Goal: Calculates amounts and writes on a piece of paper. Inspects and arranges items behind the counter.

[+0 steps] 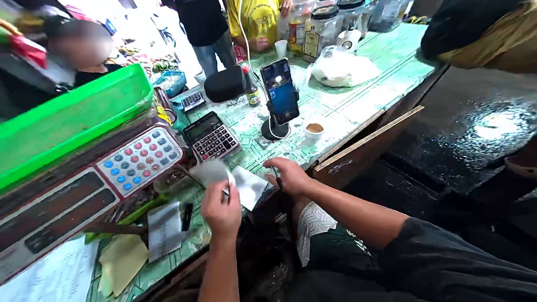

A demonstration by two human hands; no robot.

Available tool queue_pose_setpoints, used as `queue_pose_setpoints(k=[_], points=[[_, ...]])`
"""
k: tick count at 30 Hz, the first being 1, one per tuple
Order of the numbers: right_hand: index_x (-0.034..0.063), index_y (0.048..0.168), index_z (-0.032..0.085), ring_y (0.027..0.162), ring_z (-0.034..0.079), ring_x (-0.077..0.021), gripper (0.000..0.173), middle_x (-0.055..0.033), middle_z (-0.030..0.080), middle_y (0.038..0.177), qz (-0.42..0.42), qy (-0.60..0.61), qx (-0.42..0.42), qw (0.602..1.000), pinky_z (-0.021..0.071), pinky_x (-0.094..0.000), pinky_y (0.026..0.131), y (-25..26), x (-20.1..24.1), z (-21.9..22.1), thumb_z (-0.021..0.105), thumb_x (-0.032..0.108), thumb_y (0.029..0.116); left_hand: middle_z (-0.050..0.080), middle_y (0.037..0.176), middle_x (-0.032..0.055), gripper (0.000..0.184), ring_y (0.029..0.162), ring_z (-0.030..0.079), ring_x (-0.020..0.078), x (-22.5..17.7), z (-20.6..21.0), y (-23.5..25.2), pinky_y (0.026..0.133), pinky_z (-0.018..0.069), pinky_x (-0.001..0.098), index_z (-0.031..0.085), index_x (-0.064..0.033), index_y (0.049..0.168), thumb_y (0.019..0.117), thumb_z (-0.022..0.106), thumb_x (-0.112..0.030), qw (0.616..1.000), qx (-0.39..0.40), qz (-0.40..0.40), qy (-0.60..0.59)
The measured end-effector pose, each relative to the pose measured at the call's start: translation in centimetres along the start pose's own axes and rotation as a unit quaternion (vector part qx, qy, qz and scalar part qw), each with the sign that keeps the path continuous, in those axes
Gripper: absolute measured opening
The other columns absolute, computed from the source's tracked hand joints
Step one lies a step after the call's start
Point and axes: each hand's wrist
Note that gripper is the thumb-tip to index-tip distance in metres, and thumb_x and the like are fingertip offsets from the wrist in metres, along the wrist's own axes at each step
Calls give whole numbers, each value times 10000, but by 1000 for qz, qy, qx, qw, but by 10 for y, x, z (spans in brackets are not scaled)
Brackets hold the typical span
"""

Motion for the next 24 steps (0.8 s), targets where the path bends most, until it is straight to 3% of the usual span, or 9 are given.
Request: queue_pose_setpoints(k=[2,5,7,12,15,17,19,21,24], points=[[137,1293,678,1132,671,-263,373,-93,715,1178,5,-47,-5,999,539,-484,995,1,-20,-3,580,372,1020,726,987,209,182,932,723,304,-6,35,59,834,603,457,733,52,1014,946,666,-104,999,38,17,31],[168,1280,685,1102,671,-275,358,-99,712,1142,-1,-80,7,997,544,-484,963,9,-30,-5,547,379,1025,715,1156,179,245,1076,700,314,-3,90,146,938,568,511,731,-14,1125,1005,599,-181,989,103,-23,105],[178,1258,698,1095,676,-278,344,-98,716,1131,-18,-94,4,995,546,-480,956,7,-29,-1,537,373,1023,690,1227,166,267,1123,680,326,4,129,183,951,553,552,718,-45,1169,1013,568,-201,973,168,-54,147],[161,1203,692,1071,666,-286,302,-94,701,1085,-33,-130,-7,991,544,-480,910,7,-29,3,547,329,999,683,1193,196,256,1106,676,391,39,225,188,891,551,629,715,-60,1134,1005,549,-206,917,317,-111,218],[156,1220,682,1086,659,-288,307,-98,693,1105,-29,-133,6,991,540,-480,913,8,-29,2,562,315,986,705,1145,234,286,1096,677,435,52,252,164,872,533,691,716,-46,1117,982,597,-269,866,410,-173,227],[158,1228,680,1080,664,-277,318,-90,697,1105,-31,-137,-1,990,545,-466,903,8,-30,4,541,334,1003,703,1152,231,317,1101,675,434,57,253,160,879,530,691,700,-58,1160,979,617,-304,846,441,-188,232],[161,1253,673,1094,664,-280,322,-87,701,1123,-25,-130,1,991,544,-466,918,8,-30,4,545,329,1009,697,1199,226,395,1123,668,435,54,230,161,915,520,694,666,-76,1294,951,655,-272,869,419,-179,196],[168,1286,666,1113,666,-271,329,-78,707,1142,-25,-124,-2,992,545,-461,937,7,-30,2,553,307,1009,674,1290,190,426,1175,657,385,36,182,151,989,515,645,622,-86,1375,992,627,-273,906,356,-187,132],[157,1298,672,1104,679,-273,334,-86,723,1134,-33,-113,-10,993,548,-468,957,6,-31,2,567,295,1014,698,1227,121,332,1117,683,256,18,81,82,976,562,519,657,-83,1285,1048,589,-304,948,234,-215,15]])
Point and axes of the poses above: each hand's wrist, its own y-axis towards the middle knuckle, its own z-axis out of the palm, x = y × z
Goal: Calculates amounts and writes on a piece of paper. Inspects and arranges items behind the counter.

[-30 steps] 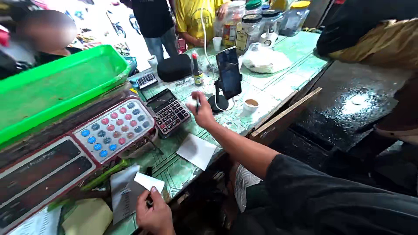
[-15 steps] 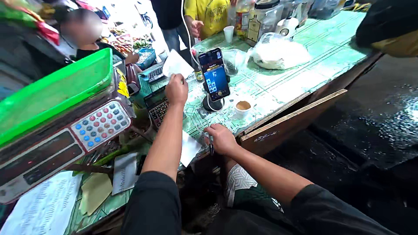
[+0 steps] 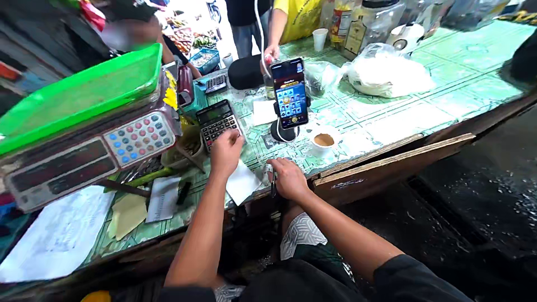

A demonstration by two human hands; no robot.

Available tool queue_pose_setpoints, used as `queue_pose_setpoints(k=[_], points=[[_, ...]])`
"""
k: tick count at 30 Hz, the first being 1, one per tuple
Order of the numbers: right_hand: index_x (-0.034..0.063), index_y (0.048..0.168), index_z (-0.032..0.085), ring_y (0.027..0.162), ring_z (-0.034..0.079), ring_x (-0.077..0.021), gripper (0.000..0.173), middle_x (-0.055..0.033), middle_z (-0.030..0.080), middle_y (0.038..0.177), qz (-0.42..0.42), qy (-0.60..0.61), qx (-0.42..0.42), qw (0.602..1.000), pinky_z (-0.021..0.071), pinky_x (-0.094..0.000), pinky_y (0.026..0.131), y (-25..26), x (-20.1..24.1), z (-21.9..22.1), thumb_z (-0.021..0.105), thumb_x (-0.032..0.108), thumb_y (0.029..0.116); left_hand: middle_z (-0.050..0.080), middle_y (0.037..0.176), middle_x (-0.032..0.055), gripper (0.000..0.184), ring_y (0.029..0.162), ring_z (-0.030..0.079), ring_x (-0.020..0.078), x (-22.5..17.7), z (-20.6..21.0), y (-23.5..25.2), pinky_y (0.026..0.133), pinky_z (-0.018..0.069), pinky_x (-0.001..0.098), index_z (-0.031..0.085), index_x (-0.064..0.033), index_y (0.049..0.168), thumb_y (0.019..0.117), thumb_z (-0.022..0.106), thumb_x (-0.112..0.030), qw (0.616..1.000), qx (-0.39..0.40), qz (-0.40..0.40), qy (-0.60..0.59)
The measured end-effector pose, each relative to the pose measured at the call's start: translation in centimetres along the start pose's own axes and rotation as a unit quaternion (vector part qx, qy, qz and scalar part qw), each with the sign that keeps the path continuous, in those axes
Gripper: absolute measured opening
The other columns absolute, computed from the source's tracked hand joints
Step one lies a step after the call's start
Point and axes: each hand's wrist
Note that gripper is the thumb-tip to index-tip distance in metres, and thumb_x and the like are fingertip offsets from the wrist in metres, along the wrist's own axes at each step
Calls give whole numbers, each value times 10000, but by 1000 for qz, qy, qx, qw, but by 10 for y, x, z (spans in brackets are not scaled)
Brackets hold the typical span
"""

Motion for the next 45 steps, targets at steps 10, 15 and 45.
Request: queue_pose_setpoints(k=[10,15,45], points=[[146,1308,663,1194,629,-349,451,-133,678,1257,-102,-43,186,976,520,-609,955,56,117,14,744,273,883,679,799,26,385,489,543,89,129,-13,-393,436,471,238,653,-90,1110,1097,349,-326,712,-146,-502,-469],[38,1245,660,1112,647,-441,450,-230,670,1202,-54,-94,261,959,524,-690,825,107,180,63,763,247,860,692,984,56,293,714,651,92,123,-8,-402,586,541,230,602,-29,1236,1031,412,-117,732,-202,-415,-501],[34,1095,692,690,615,3,210,48,707,940,-160,402,288,854,543,-184,629,-55,233,90,546,82,953,698,1077,167,227,928,696,222,214,-157,-567,841,582,395,634,24,1200,1015,618,-107,639,-587,-437,-236]])
Point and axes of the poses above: each hand's wrist, its own y-axis towards the middle knuckle, its own z-axis out of the palm, x = y × z
